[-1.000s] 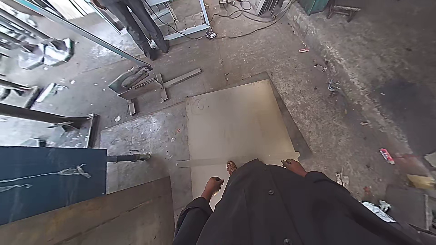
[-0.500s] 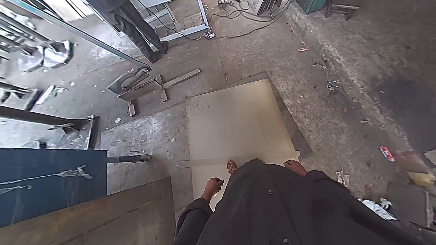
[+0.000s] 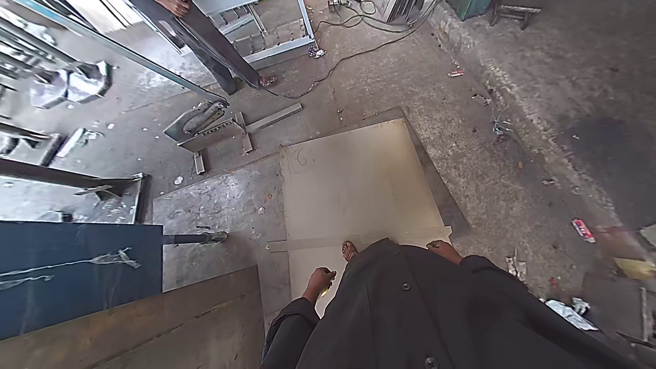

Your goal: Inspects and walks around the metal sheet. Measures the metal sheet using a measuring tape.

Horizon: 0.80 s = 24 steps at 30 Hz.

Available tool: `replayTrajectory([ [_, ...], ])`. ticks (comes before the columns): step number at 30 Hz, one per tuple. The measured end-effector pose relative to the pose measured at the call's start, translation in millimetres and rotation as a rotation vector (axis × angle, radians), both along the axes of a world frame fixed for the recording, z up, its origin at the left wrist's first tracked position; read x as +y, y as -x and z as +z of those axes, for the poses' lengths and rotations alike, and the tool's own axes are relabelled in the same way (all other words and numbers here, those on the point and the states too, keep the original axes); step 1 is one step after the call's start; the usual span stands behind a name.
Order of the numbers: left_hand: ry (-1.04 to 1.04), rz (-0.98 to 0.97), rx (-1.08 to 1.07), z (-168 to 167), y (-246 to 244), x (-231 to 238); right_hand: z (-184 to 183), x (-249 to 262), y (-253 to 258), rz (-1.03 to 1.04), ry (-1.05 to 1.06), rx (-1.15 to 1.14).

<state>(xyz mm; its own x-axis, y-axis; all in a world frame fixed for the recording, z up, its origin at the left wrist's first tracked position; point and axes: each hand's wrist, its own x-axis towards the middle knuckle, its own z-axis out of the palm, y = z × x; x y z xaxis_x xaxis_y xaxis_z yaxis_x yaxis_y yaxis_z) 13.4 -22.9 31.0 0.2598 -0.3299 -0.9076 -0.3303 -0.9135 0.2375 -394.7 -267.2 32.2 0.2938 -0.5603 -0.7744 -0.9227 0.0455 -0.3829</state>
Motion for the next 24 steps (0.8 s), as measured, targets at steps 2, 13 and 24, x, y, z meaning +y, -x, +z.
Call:
replayTrajectory([
  [2, 0.006, -0.001, -0.006, -0.5, 0.0, -0.1, -0.2, -0.3, -0.3, 0.007, -0.003, -0.002],
  [13, -0.015, -0.013, -0.005, 5.8, 1.3, -3.2, -10.1, 2.2, 3.6, 0.019, 0.008, 0.084],
  [24, -0.016, -0.019, 0.005, 1.1, -0.7, -2.5, -5.8, 3.9, 2.3, -0.033, 0.006, 0.043],
])
